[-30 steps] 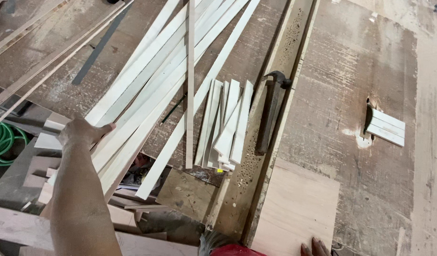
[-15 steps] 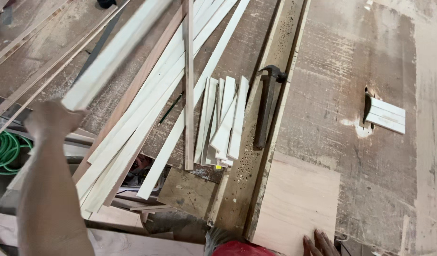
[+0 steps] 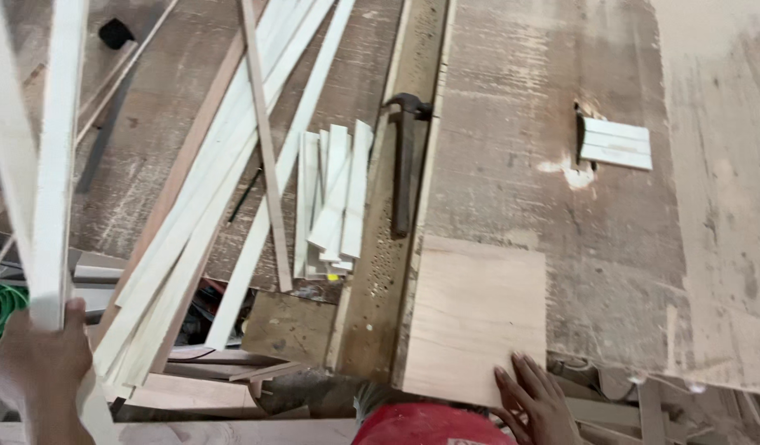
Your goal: The person uses a table saw to cut a long white wooden strip into smaller pieces, using a square wooden block as a guide. They repeatedly position the strip against the block, push it through the saw blade, and then move the cut pieces aside.
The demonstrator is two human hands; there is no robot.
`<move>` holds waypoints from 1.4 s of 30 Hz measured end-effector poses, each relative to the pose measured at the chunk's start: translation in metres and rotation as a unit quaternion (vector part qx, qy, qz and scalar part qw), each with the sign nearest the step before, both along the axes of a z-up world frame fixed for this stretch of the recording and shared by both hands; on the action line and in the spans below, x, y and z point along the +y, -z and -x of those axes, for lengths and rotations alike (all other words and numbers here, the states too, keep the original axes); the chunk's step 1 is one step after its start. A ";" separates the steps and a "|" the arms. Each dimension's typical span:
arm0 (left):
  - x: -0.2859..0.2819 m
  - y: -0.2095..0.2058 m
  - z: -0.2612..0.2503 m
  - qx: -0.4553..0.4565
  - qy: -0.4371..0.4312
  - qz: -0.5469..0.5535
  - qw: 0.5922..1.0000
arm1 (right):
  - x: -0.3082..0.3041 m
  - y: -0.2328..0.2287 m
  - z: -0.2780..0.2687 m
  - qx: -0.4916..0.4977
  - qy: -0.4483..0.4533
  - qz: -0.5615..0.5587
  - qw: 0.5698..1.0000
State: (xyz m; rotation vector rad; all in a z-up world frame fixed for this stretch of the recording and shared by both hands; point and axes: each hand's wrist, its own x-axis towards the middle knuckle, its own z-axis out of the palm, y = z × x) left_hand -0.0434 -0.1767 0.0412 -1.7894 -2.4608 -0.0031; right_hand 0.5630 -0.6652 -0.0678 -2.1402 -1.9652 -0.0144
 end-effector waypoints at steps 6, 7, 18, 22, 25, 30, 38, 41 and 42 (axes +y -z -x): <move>-0.116 -0.020 -0.062 0.043 0.075 -0.149 0.985 | -0.010 -0.005 -0.002 0.051 0.259 -0.041 0.964; -0.135 -0.027 -0.082 0.042 0.080 -0.151 0.984 | -0.005 -0.017 -0.006 0.051 0.263 -0.043 0.962; -0.275 -0.089 -0.367 -0.118 0.404 0.102 0.902 | -0.067 -0.008 -0.035 0.644 0.278 -0.026 0.713; -0.304 -0.093 -0.479 -0.150 0.483 0.226 0.833 | -0.120 0.018 -0.039 0.549 0.380 0.049 0.743; -0.299 -0.057 -0.537 -0.174 0.600 0.207 0.753 | -0.135 -0.034 -0.034 0.568 0.414 0.086 0.706; -0.282 -0.026 -0.619 -0.107 0.645 0.293 0.697 | -0.164 0.004 -0.021 0.645 0.416 -0.030 0.640; -0.222 0.008 -0.692 0.004 0.684 0.286 0.671 | -0.135 -0.003 -0.011 0.687 0.467 -0.077 0.551; -0.197 0.011 -0.703 -0.006 0.681 0.285 0.674 | -0.128 0.009 -0.011 0.700 0.461 -0.098 0.536; -0.191 0.009 -0.703 -0.006 0.671 0.294 0.680 | -0.127 0.015 -0.010 0.705 0.454 -0.105 0.535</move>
